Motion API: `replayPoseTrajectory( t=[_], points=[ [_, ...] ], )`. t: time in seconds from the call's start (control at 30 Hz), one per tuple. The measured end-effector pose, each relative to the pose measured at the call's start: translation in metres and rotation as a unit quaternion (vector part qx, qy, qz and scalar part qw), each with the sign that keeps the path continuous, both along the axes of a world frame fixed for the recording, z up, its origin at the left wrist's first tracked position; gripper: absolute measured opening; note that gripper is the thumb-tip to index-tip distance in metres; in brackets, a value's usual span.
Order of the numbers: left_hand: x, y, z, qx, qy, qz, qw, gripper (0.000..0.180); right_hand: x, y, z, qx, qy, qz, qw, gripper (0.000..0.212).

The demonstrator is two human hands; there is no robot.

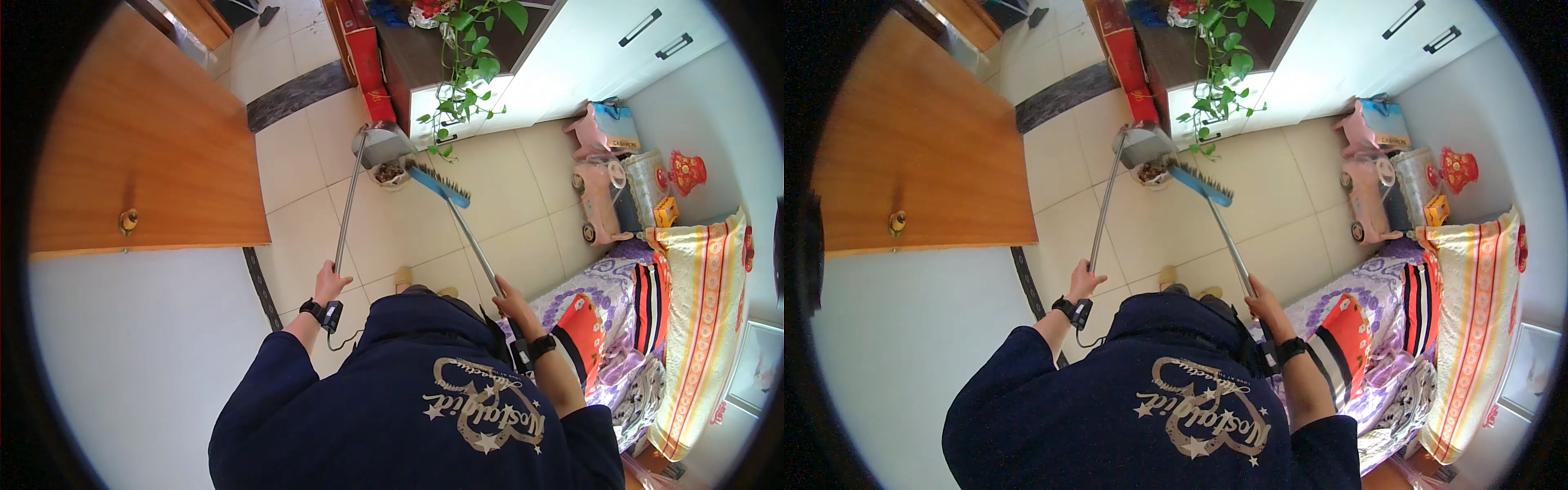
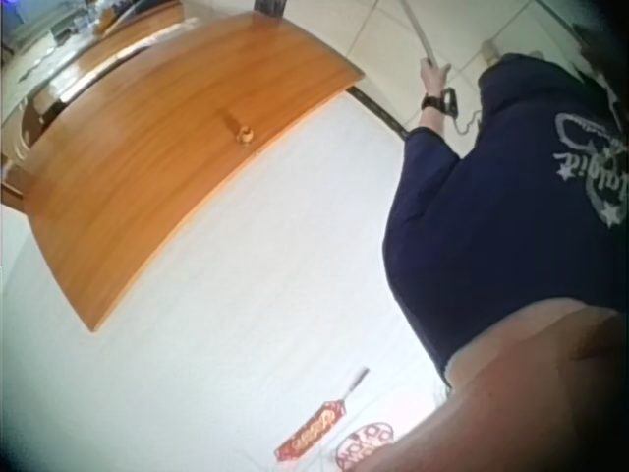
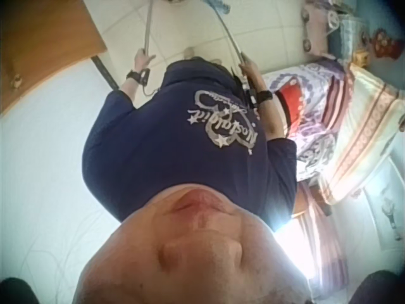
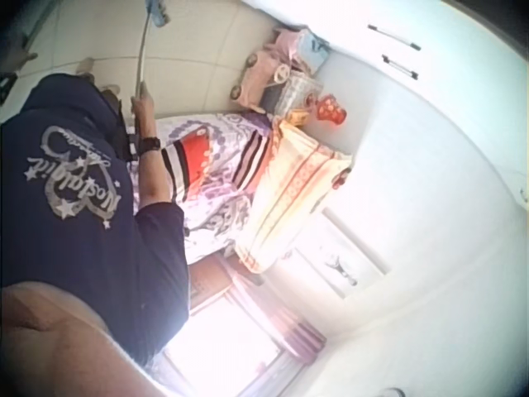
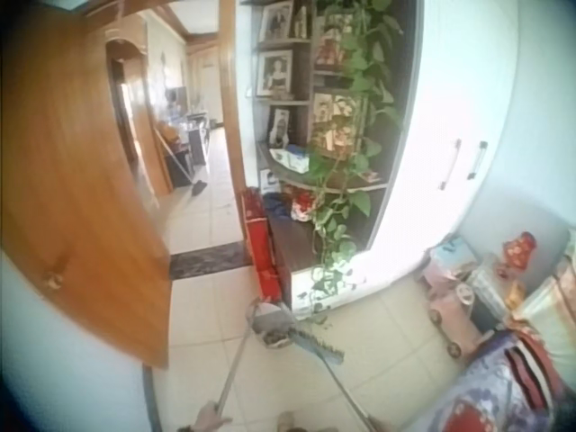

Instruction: Sweeping debris from a tiled floor into a dustpan using a broom.

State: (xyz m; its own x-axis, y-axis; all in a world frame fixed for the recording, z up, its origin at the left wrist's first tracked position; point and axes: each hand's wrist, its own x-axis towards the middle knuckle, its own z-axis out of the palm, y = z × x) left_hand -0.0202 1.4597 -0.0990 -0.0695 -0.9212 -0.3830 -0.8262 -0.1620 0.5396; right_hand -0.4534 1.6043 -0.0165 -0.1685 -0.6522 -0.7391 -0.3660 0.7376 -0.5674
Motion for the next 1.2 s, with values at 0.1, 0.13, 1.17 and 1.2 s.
replayPoseTrajectory(
  t=[0.1, 0.13, 1.17, 1.2],
  points=[
    [0.002, -0.009, 0.000, 0.031, 0.022, 0.019, 0.999, 0.049, -0.001, 0.013, 0.003, 0.025, 0.014, -0.004, 1.000, 0.064],
    [0.005, -0.007, -0.003, 0.028, 0.014, 0.026, 0.999, 0.049, -0.001, 0.014, 0.005, 0.038, 0.038, 0.002, 0.999, 0.064],
    [-0.157, -0.036, 0.099, 0.468, 0.155, -0.001, 0.870, 0.009, -0.128, 0.122, -0.099, -0.119, -0.290, -0.634, 0.707, 0.013],
    [-0.192, -0.041, 0.100, 0.485, 0.142, -0.007, 0.863, 0.010, -0.152, 0.124, -0.111, -0.139, -0.362, -0.690, 0.610, 0.012]
  ],
)
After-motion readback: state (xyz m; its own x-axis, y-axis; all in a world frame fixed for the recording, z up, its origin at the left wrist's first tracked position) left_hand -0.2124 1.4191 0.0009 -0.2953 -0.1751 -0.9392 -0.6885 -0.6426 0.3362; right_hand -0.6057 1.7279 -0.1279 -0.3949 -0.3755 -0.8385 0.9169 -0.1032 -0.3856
